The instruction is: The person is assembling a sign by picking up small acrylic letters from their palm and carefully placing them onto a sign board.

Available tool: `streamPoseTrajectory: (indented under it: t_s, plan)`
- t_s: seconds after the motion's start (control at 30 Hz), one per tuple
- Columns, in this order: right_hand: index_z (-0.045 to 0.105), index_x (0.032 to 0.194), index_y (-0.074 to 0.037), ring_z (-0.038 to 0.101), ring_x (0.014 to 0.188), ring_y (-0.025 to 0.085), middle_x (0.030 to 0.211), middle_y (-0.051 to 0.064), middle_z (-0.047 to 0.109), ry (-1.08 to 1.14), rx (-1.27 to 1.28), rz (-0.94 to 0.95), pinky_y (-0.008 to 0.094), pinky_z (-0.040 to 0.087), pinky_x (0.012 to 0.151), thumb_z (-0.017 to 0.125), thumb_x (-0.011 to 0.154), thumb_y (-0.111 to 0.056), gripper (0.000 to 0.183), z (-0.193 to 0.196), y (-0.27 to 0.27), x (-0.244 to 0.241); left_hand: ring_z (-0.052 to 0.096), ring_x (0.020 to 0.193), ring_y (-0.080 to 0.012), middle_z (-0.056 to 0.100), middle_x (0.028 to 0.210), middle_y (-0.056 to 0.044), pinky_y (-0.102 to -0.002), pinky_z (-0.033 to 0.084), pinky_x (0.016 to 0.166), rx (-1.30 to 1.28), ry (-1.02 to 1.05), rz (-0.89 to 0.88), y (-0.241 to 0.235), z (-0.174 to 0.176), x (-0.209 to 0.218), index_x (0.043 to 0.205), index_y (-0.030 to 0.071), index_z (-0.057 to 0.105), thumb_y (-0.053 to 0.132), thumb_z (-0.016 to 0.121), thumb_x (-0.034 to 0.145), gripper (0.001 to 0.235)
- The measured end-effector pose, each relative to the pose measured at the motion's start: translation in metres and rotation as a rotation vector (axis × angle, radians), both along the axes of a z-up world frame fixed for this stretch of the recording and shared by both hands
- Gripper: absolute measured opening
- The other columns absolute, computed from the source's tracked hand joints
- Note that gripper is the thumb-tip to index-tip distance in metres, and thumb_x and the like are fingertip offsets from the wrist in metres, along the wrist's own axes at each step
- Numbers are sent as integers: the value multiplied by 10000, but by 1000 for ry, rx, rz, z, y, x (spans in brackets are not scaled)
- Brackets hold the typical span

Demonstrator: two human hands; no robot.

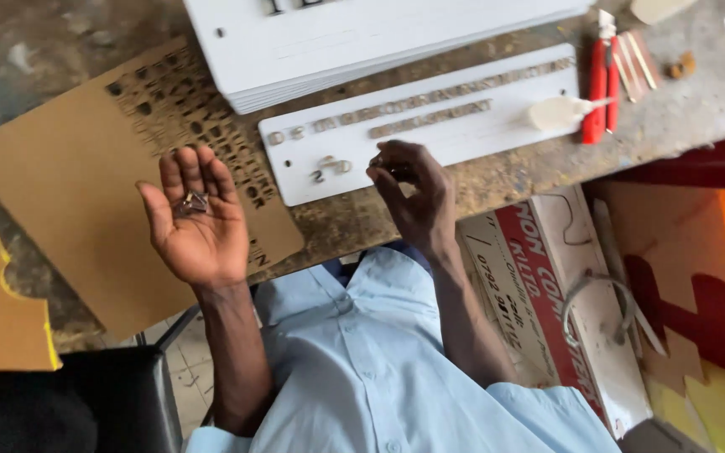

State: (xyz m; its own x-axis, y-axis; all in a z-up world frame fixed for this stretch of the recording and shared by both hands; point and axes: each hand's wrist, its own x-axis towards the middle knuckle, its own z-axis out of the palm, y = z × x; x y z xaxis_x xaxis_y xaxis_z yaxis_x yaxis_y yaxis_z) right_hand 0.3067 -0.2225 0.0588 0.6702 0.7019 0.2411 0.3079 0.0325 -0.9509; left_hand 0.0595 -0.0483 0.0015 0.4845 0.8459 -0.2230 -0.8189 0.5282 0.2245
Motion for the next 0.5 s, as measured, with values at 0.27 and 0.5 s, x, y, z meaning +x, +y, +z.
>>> streamPoseTrajectory:
  t_s: [0.27,0.5]
  plan:
    - [857,1218,-35,817,861,290,995,166,785,-28,4,462,394,692,729,810,1041,55,203,11,102,-83,665,1546,-336,763,1512,-209,-463,516,1398,-2,-103,153,38,-3,-46,1433,41,787,402,604,1188,474]
    - [834,1153,-25,815,849,433,990,212,782,-455,-63,458,503,672,668,822,1034,48,140,-10,193,-87,667,1523,-347,762,1491,-221,-458,526,1366,-9,-93,157,69,-7,-54,1420,26,786,402,618,1184,475]
